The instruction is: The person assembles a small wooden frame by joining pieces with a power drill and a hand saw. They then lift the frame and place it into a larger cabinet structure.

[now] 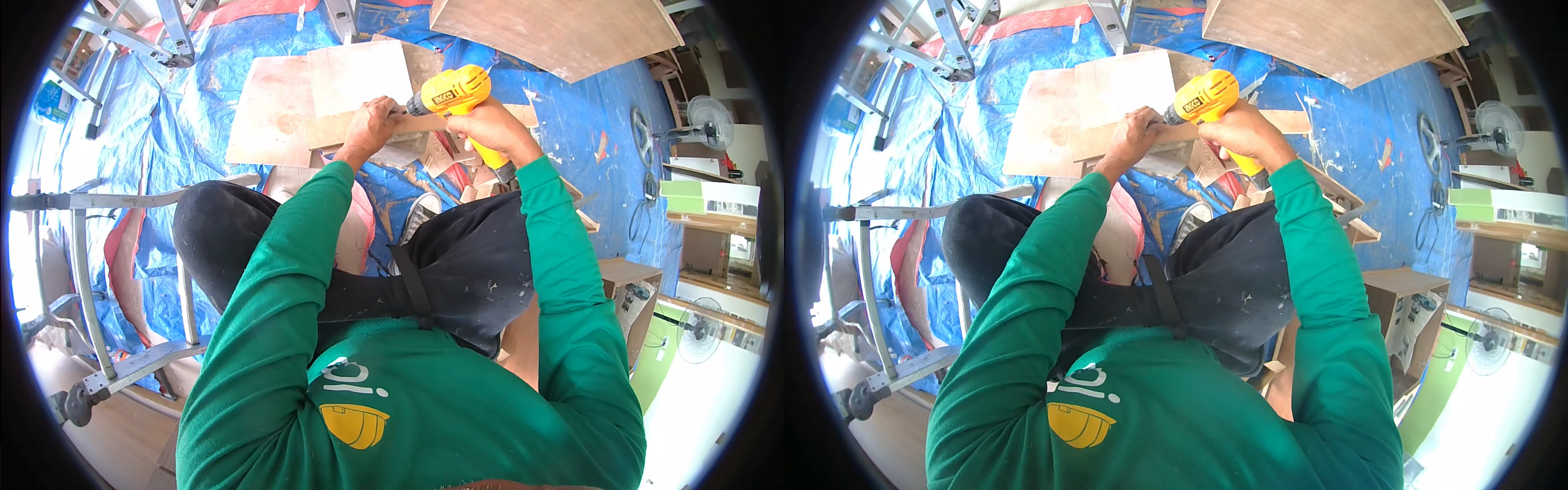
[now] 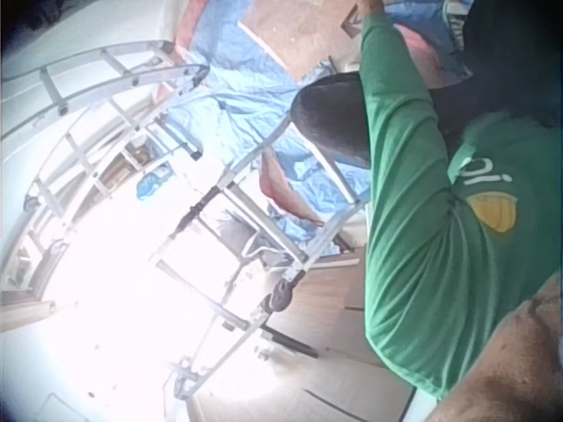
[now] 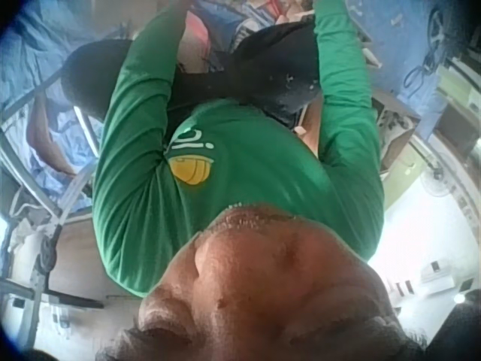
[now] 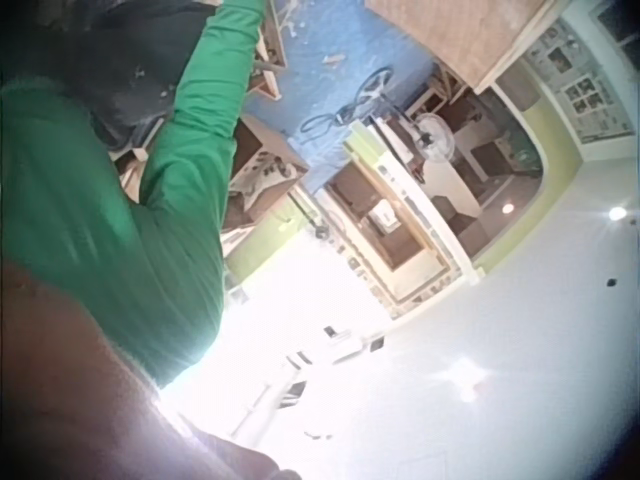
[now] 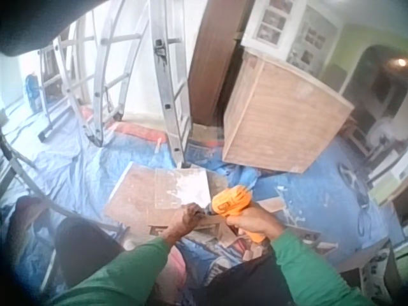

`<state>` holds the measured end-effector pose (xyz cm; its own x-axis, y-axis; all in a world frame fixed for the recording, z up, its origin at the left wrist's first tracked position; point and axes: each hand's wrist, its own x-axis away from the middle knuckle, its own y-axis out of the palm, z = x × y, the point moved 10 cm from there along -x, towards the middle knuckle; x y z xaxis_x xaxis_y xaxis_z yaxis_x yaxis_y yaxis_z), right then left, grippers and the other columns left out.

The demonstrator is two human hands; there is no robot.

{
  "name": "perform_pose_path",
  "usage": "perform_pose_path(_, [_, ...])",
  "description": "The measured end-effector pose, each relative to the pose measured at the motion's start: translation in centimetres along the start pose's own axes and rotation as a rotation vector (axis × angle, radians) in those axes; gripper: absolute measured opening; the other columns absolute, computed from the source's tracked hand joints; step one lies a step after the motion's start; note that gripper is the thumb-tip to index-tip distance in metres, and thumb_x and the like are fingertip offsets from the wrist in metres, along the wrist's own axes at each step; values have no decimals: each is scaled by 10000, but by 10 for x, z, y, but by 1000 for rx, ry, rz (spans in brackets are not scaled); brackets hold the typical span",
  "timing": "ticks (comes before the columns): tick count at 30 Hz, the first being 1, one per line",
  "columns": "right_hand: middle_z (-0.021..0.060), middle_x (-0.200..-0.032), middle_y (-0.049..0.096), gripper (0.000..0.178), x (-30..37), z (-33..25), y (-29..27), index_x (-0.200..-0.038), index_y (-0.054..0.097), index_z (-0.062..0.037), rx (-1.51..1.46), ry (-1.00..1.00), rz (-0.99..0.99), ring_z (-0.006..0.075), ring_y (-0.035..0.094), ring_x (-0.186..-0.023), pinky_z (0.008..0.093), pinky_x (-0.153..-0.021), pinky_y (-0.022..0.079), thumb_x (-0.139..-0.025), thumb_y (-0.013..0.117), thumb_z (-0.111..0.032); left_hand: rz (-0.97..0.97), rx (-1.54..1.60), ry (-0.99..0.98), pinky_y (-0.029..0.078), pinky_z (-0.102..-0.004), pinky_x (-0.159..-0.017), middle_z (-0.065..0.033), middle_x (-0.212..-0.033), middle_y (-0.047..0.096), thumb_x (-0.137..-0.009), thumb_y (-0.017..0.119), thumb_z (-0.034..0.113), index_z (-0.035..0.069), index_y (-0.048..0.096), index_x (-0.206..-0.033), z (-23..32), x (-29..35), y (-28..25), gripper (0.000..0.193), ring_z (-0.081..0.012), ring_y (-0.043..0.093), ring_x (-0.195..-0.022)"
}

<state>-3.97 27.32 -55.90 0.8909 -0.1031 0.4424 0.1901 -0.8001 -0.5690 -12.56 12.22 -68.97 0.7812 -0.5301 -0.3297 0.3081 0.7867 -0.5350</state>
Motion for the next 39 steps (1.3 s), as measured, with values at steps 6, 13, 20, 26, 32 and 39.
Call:
perform_pose_path(6, [95, -843, 733, 346, -6, 9, -3, -1106, 725, 5, -1, -19, -1, 176, 672, -605, 336, -568, 563, -823, 708, -194, 63, -41, 78, 551, -496, -862, -185, -966, 720, -899, 719, 139, 18, 725, -934, 7, 1, -4, 126, -416, 705, -952])
perform_pose_path(13, [95, -800, 705, 353, -13, -12, 1, -1107, 704, 18, 188, 10, -139, 188, 674, -612, 356, -574, 603, -848, 691, -223, 34, 17, 90, 528, -502, -898, -155, -976, 721, -903, 736, 178, 38, 696, -912, 8, 1, -4, 146, -384, 700, -986])
perform_pose_path(20, [87, -775, 673, 299, -22, -43, 12, -1059, 686, 23, 345, 68, -244, 194, 685, -640, 379, -570, 605, -846, 671, -187, 13, -58, 20, 527, -506, -905, -159, -979, 717, -892, 765, 218, 32, 712, -948, 3, 1, -2, 201, -402, 695, -978])
perform_pose_path(26, [75, -787, 665, 295, -24, -45, 13, -1107, 692, -14, 344, 88, -213, 176, 653, -638, 372, -574, 588, -881, 668, -202, -4, 11, -58, 514, -500, -939, -149, -988, 720, -884, 787, 246, 34, 727, -939, -4, 0, 2, 227, -392, 694, -1000])
perform_pose_path(32, [13, -777, 618, 294, -24, -35, 13, -1143, 681, -9, 251, 147, -230, 117, 582, -627, 308, -566, 529, -902, 681, -178, 25, 8, -20, 534, -487, -914, -132, -983, 729, -875, 798, 246, 44, 762, -934, 3, 1, -3, 214, -374, 708, -970])
perform_pose_path(39, [10, -777, 607, 280, -20, -32, 16, -1124, 670, -16, 206, 199, -237, 110, 577, -648, 293, -567, 520, -889, 682, -169, -19, 23, -29, 556, -465, -905, -115, -1017, 728, -895, 776, 220, 51, 771, -974, 1, 0, 0, 187, -336, 707, -1019])
